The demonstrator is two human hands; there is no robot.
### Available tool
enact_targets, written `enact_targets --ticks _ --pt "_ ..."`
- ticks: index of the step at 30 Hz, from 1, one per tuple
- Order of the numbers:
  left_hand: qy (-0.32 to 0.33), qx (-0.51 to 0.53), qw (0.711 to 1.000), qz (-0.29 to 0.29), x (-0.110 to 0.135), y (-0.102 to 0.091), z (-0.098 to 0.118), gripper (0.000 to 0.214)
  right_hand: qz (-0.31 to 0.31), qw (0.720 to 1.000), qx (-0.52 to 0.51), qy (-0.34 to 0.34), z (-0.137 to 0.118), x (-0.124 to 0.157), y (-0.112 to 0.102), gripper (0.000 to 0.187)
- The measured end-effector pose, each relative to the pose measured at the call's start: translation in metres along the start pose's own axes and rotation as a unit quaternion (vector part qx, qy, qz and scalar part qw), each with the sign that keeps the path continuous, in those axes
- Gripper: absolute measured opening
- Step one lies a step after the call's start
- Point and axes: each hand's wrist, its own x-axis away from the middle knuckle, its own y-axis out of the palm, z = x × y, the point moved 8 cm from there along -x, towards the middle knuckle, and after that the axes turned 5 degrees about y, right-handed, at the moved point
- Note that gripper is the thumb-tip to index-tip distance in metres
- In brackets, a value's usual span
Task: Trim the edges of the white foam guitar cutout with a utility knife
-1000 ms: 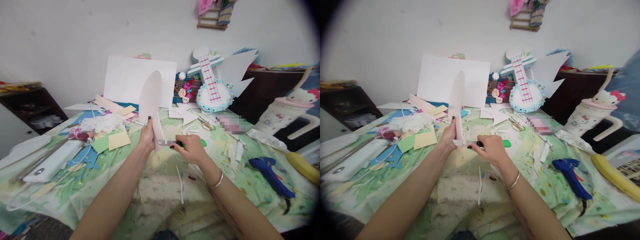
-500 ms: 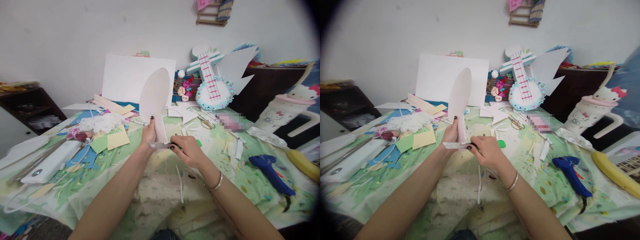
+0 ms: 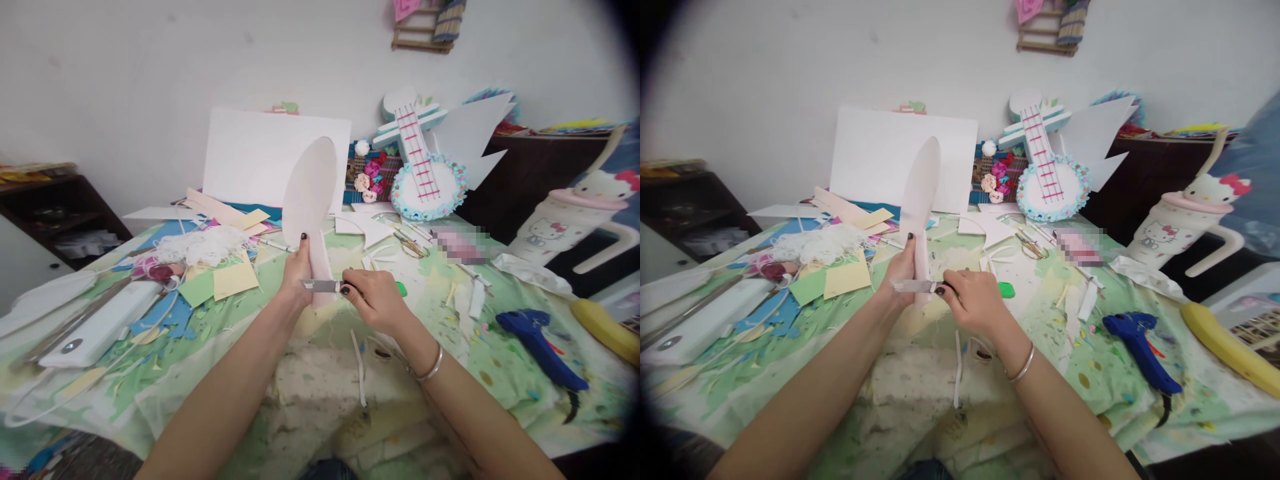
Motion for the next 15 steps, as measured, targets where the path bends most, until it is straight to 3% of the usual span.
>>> enact_targets --ticks 15 --pt "-0.008 0.031 0.999 -0.032 0.0018 0.0063 -0.0014 0.035 0.014 1.0 0.004 0.014 0.0099 -0.0012 -0.0017 0.039"
